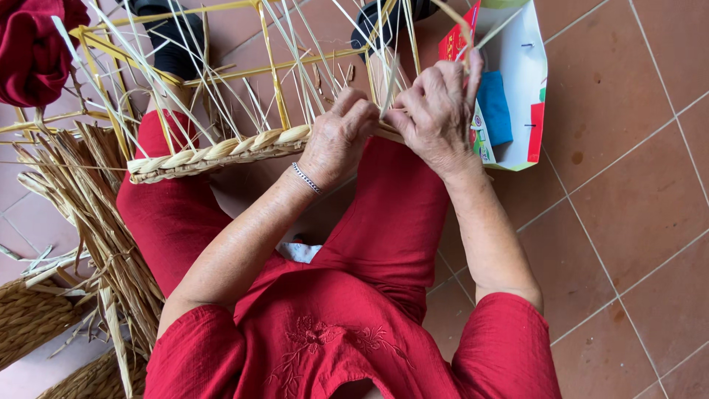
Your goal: The person sits on the floor weaving a basket, wrapping and interlacing water hyacinth strands around a bamboo frame to build up the woven base and sides, pulling strands tight and tucking ends as they work around the frame.
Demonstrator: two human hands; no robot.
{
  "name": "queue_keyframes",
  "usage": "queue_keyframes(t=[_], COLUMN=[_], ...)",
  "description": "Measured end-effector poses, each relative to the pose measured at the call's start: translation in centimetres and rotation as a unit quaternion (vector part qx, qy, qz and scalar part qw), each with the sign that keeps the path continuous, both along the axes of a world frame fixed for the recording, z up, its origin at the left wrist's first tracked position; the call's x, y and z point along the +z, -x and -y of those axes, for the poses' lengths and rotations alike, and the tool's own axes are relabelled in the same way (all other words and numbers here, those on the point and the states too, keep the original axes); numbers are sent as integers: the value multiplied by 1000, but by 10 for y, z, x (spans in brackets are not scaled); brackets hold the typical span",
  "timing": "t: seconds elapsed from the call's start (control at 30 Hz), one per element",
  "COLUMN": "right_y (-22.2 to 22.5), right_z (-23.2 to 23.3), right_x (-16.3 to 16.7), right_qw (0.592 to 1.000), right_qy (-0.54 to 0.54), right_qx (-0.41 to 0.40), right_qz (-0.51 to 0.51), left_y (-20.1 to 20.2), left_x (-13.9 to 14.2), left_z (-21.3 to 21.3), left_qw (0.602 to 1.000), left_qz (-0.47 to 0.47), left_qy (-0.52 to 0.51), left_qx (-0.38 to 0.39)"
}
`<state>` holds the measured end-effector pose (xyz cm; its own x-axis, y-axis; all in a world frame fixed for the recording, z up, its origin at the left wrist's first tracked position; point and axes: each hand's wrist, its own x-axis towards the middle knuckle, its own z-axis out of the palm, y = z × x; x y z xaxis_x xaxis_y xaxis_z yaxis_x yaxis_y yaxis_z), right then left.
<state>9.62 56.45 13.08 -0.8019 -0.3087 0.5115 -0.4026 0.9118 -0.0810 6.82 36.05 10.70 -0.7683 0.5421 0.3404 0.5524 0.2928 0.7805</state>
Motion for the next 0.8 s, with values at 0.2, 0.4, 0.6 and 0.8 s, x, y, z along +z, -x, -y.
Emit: queue_keyframes(t=[0.2,0.4,0.6,0.8], right_y=[-4,-28,-63,-82], right_z=[3,-11,-25,-96], right_x=[-30,-24,-22,-55], right_qw=[989,993,974,869], right_qy=[87,47,71,293], right_qx=[-77,-99,-153,-266], right_qz=[96,36,153,298], left_y=[-2,11,34,21], left_x=[-6,-21,-30,-4], left_z=[1,-20,-41,-13], left_qw=[1000,996,981,989], left_qz=[22,22,52,146], left_qy=[-2,69,162,29], left_qx=[9,49,95,28])
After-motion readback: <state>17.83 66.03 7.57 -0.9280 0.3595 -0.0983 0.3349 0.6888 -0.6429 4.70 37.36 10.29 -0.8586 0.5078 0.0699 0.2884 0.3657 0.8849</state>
